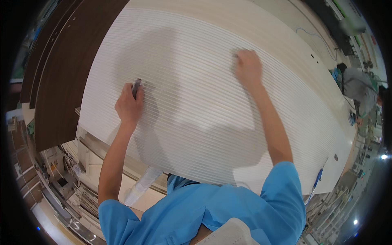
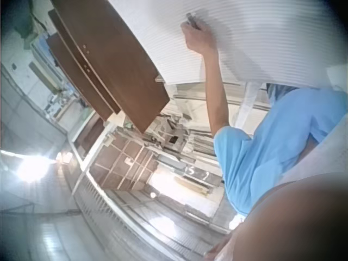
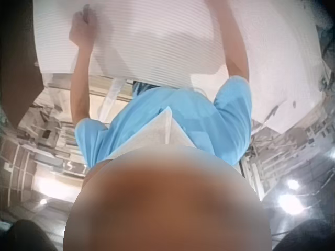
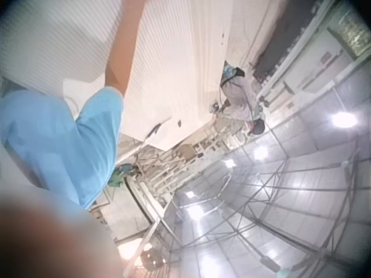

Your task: The person sands a large white corrugated panel using a sanding block held in the right hand while stabilizing the panel with the left hand. The person moves the sanding block across the panel surface in repeated strokes.

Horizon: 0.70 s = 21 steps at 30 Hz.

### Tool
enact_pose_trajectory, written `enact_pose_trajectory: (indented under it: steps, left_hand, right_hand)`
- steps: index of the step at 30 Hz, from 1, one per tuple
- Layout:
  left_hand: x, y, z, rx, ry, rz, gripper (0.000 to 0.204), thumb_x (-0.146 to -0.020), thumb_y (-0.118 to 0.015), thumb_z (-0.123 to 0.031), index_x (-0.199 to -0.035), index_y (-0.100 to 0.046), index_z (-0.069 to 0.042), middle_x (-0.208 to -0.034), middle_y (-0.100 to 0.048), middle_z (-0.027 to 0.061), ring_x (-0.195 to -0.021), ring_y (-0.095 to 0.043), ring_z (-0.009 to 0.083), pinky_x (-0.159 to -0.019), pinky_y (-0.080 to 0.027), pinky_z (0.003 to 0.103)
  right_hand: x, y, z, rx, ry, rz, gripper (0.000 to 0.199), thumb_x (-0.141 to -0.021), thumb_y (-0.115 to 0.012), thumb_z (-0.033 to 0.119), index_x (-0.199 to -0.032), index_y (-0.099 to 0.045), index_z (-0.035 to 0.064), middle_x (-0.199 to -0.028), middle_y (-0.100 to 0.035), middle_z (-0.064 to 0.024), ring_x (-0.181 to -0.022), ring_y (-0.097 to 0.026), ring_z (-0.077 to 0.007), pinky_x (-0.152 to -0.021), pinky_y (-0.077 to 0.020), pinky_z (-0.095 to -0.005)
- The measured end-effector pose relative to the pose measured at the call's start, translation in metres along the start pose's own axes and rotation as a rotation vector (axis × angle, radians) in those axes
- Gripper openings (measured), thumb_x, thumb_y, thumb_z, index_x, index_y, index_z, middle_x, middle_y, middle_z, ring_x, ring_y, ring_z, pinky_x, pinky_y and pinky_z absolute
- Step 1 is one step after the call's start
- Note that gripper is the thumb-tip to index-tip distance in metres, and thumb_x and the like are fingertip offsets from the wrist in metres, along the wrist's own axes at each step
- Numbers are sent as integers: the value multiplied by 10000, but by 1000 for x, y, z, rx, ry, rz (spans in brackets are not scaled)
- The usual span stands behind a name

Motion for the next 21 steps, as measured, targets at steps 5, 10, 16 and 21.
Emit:
enact_pose_trajectory:
  steps: [5, 10, 16, 21]
  left_hand:
    - [-1, 0, 2, -6, 1, -17, 287, -986, -643, -353, -994, -580, -73, -844, -687, 142, -707, -679, 375, -624, -520, 469]
    - [3, 1, 2, -77, 4, -15, 294, -993, -634, -369, -998, -578, -80, -831, -678, 155, -700, -669, 376, -624, -512, 469]
    - [1, 1, 1, -51, -13, -43, 309, -1018, -592, -380, -1001, -574, -73, -825, -658, 148, -699, -643, 369, -636, -495, 465]
    - [2, -1, 1, -69, 23, -33, 319, -1025, -579, -375, -985, -562, -59, -800, -642, 137, -684, -640, 360, -631, -490, 459]
  right_hand:
    - [-114, -80, 134, -153, 6, 58, 257, -744, -605, 39, -964, -730, 85, -996, -719, -133, -991, -637, -351, -881, -522, -485]
    - [-126, -99, 131, -124, 229, 78, 274, -752, -599, 27, -980, -737, 89, -1015, -713, -125, -1051, -641, -343, -944, -510, -468]
    - [69, 55, -80, -40, 75, -26, 280, -750, -601, -1, -998, -693, 90, -950, -677, -137, -953, -616, -369, -876, -497, -500]
    - [161, 131, -173, 34, -247, -26, 253, -780, -601, -49, -980, -680, 85, -892, -649, -137, -887, -599, -367, -772, -477, -501]
Point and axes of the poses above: each hand's wrist, its own x-axis away from the middle knuckle, its own y-axis out of the back of the hand, z = x × y, the point moved 4 cm from there along -x, towards the middle knuckle
